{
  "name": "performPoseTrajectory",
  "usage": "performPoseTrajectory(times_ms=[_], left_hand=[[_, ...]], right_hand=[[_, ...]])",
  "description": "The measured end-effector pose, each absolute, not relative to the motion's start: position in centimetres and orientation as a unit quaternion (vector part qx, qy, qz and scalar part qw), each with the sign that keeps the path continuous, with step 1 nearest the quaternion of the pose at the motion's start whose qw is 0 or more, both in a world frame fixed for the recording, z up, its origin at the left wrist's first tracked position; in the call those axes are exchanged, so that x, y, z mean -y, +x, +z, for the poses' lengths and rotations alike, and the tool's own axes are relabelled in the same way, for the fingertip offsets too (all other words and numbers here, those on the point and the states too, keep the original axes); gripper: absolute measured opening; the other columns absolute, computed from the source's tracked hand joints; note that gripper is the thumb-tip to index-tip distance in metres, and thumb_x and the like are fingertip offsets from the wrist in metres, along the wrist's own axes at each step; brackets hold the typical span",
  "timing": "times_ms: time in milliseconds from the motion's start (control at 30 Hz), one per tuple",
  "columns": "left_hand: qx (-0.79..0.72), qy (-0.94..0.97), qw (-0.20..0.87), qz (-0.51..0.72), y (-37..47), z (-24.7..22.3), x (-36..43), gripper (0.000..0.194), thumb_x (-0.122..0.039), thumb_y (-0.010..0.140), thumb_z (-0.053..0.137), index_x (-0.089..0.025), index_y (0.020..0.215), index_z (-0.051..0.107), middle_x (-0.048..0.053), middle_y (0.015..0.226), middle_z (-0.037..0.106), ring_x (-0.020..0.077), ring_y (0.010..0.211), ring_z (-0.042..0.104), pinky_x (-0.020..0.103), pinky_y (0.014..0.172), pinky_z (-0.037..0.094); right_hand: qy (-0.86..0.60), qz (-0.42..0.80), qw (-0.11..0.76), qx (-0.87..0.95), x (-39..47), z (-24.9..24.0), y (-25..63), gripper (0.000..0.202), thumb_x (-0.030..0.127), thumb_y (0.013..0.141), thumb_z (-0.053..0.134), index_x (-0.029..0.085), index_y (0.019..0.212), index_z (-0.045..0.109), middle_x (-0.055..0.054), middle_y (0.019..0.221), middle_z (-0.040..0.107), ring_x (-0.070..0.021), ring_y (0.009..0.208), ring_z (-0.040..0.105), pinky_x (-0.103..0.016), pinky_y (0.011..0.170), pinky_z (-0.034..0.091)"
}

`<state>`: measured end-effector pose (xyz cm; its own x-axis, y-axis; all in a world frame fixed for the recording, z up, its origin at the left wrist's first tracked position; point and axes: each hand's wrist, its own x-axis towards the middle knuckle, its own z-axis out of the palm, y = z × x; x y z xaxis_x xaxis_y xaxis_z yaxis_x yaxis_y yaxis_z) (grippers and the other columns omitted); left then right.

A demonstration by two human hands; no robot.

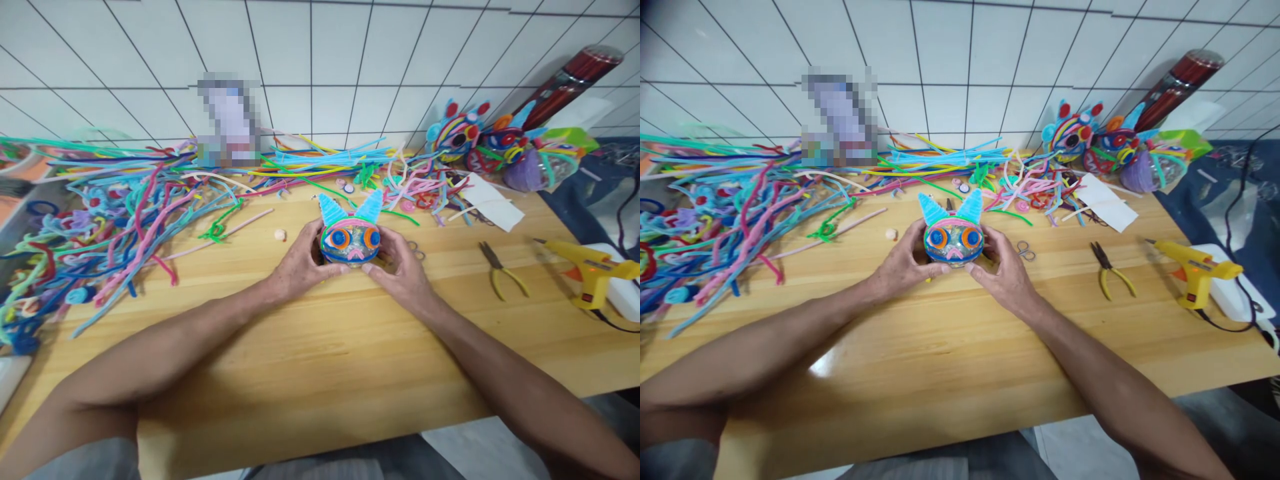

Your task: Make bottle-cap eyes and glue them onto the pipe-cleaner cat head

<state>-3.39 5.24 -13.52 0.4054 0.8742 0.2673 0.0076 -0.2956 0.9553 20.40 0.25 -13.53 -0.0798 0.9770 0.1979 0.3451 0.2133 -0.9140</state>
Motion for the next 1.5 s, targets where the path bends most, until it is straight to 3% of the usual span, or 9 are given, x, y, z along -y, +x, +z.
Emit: performPoseTrajectory(times_ms=[267, 567, 933, 1200, 1500], left_hand=[[-0.334, 0.663, 0.507, 0.437, -3.3, -14.2, -5.4, 0.096, -0.051, 0.072, 0.099, -0.019, 0.147, 0.049, 0.02, 0.151, 0.059, 0.038, 0.14, 0.06, 0.059, 0.121, 0.049], [-0.344, 0.691, 0.458, 0.44, -3.5, -13.6, -5.4, 0.093, -0.06, 0.069, 0.098, -0.022, 0.142, 0.053, 0.017, 0.14, 0.067, 0.0384, 0.133, 0.065, 0.059, 0.116, 0.053], [-0.346, 0.741, 0.42, 0.393, -4.3, -14.1, -5.9, 0.106, -0.058, 0.068, 0.099, -0.021, 0.153, 0.047, 0.02, 0.154, 0.056, 0.0419, 0.144, 0.055, 0.06, 0.125, 0.045], [-0.349, 0.775, 0.381, 0.364, -4.7, -15.3, -6.4, 0.112, -0.047, 0.07, 0.099, -0.023, 0.161, 0.039, 0.022, 0.159, 0.051, 0.0452, 0.15, 0.048, 0.066, 0.128, 0.039], [-0.327, 0.808, 0.343, 0.352, -4.9, -14.9, -6.5, 0.103, -0.035, 0.079, 0.092, -0.023, 0.163, 0.034, 0.02, 0.16, 0.051, 0.0409, 0.151, 0.05, 0.06, 0.127, 0.043]], right_hand=[[-0.519, 0.359, 0.437, 0.641, -0.4, -13.8, 20.4, 0.081, 0.048, 0.086, 0.084, 0.027, 0.156, 0.049, -0.014, 0.156, 0.062, -0.0342, 0.145, 0.061, -0.056, 0.123, 0.05], [-0.521, 0.347, 0.428, 0.652, -0.3, -14.4, 20.5, 0.081, 0.042, 0.089, 0.08, 0.026, 0.16, 0.045, -0.017, 0.162, 0.057, -0.0341, 0.146, 0.06, -0.058, 0.125, 0.049], [-0.55, 0.281, 0.403, 0.675, -0.4, -14.0, 20.7, 0.073, 0.033, 0.089, 0.078, 0.027, 0.157, 0.051, -0.014, 0.151, 0.065, -0.0345, 0.135, 0.068, -0.057, 0.115, 0.058], [-0.557, 0.269, 0.384, 0.685, -0.8, -14.1, 21.1, 0.06, 0.026, 0.093, 0.067, 0.027, 0.151, 0.056, -0.013, 0.145, 0.07, -0.0342, 0.132, 0.068, -0.058, 0.112, 0.06], [-0.557, 0.223, 0.362, 0.713, -0.9, -14.1, 21.2, 0.057, 0.02, 0.091, 0.063, 0.023, 0.148, 0.057, -0.014, 0.142, 0.072, -0.0335, 0.127, 0.071, -0.055, 0.107, 0.063]])
